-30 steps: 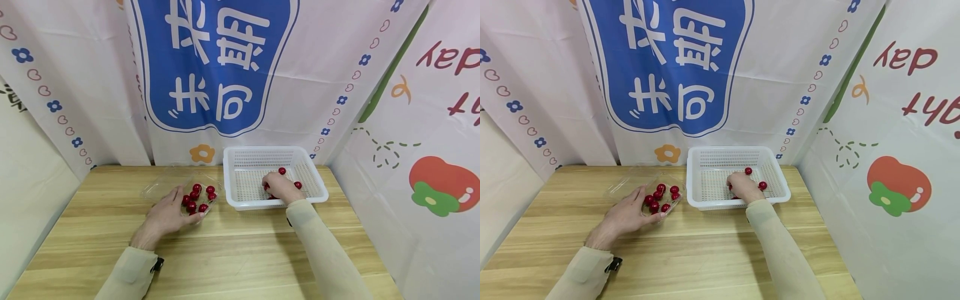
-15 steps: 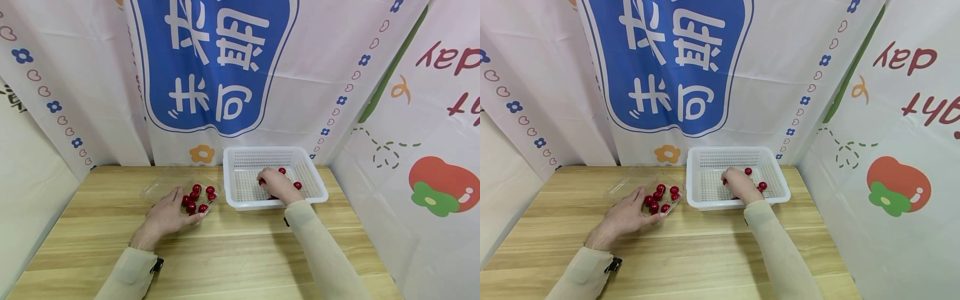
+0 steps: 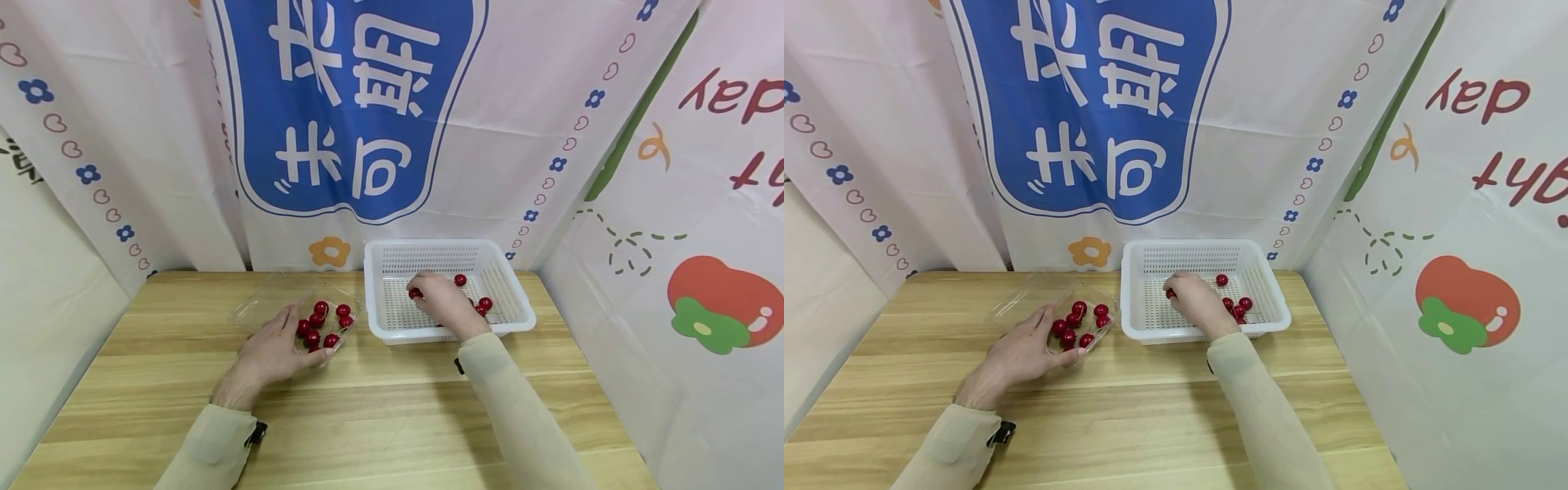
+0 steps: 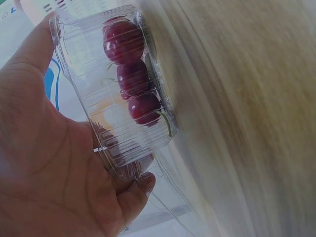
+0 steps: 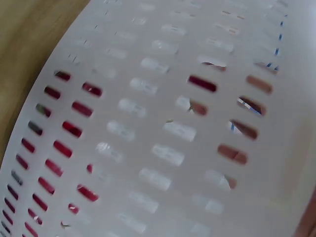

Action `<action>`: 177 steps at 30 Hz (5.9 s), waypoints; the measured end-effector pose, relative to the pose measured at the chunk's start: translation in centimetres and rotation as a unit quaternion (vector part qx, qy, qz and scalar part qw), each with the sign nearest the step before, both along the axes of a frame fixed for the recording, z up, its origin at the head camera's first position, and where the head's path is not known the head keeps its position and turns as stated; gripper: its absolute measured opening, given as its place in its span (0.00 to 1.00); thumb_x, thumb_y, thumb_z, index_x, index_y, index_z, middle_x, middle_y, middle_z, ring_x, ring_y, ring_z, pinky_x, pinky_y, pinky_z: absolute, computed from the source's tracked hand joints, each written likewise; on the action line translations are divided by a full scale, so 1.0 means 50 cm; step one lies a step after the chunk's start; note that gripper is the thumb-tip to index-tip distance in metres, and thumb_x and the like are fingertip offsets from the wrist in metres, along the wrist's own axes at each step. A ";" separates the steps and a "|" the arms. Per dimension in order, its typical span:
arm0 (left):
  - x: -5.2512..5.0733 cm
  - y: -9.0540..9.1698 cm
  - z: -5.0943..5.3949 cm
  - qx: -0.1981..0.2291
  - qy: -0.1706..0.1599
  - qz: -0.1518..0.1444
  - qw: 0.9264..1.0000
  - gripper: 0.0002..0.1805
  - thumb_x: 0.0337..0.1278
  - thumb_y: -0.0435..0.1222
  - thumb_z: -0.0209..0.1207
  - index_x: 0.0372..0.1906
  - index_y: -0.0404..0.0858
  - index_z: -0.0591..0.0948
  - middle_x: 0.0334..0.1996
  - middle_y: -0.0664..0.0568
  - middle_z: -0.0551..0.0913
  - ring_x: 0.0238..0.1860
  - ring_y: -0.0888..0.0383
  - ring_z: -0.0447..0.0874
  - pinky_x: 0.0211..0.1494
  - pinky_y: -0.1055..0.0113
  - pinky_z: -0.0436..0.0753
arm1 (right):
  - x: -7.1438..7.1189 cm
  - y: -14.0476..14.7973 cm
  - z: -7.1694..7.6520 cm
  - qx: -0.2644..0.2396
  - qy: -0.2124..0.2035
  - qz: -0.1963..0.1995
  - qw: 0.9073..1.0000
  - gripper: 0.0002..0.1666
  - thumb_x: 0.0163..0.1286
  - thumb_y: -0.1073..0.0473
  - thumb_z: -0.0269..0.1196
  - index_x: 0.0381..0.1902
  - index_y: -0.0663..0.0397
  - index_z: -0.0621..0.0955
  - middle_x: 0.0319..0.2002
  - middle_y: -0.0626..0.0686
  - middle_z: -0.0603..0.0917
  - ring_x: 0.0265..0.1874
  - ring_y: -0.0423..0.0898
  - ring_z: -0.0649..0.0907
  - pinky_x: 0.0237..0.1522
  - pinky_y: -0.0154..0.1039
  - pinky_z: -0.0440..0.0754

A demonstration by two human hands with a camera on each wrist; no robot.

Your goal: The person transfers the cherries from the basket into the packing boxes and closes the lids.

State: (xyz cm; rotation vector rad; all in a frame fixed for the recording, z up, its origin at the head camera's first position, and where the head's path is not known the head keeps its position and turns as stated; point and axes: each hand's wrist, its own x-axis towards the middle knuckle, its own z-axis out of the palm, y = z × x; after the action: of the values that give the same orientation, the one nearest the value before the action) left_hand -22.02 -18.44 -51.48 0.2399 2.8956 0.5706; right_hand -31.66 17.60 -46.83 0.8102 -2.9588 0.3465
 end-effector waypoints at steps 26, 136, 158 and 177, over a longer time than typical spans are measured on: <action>-0.002 -0.002 -0.001 0.008 0.008 -0.003 1.000 0.81 0.65 0.84 0.63 0.95 0.24 0.51 0.94 0.21 0.54 0.90 0.16 0.62 0.88 0.21 0.72 | 0.041 -0.084 0.035 -0.089 0.060 0.060 0.992 0.14 0.82 0.67 0.75 0.62 0.59 0.93 0.63 0.58 0.94 0.66 0.56 0.93 0.75 0.50 0.92; -0.001 0.000 0.000 -0.003 0.004 -0.004 1.000 0.80 0.68 0.82 0.64 0.95 0.23 0.50 0.94 0.20 0.53 0.90 0.17 0.61 0.88 0.22 0.73 | 0.025 0.003 0.035 0.075 -0.093 0.038 0.992 0.19 0.82 0.66 0.75 0.66 0.60 0.92 0.66 0.59 0.96 0.69 0.59 0.93 0.78 0.56 0.90; -0.001 0.000 -0.001 -0.002 -0.003 -0.002 1.000 0.78 0.70 0.81 0.63 0.95 0.24 0.49 0.94 0.21 0.51 0.91 0.17 0.59 0.90 0.22 0.71 | 0.000 0.065 0.028 0.117 -0.235 -0.020 0.965 0.20 0.85 0.72 0.63 0.60 0.51 0.95 0.53 0.53 0.93 0.50 0.46 0.85 0.65 0.50 0.89; -0.001 0.001 0.001 -0.004 0.000 -0.003 1.000 0.79 0.69 0.83 0.63 0.95 0.24 0.49 0.94 0.21 0.51 0.91 0.17 0.61 0.88 0.22 0.73 | -0.018 0.052 -0.003 0.076 -0.198 0.024 0.977 0.03 0.82 0.64 0.75 0.46 0.53 0.95 0.45 0.49 0.95 0.45 0.45 0.87 0.60 0.48 0.90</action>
State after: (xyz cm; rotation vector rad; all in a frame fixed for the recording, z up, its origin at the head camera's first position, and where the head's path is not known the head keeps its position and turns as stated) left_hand -22.08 -18.40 -51.42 0.2488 2.8959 0.5573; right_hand -32.58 20.20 -46.98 0.9259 -3.3758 0.3179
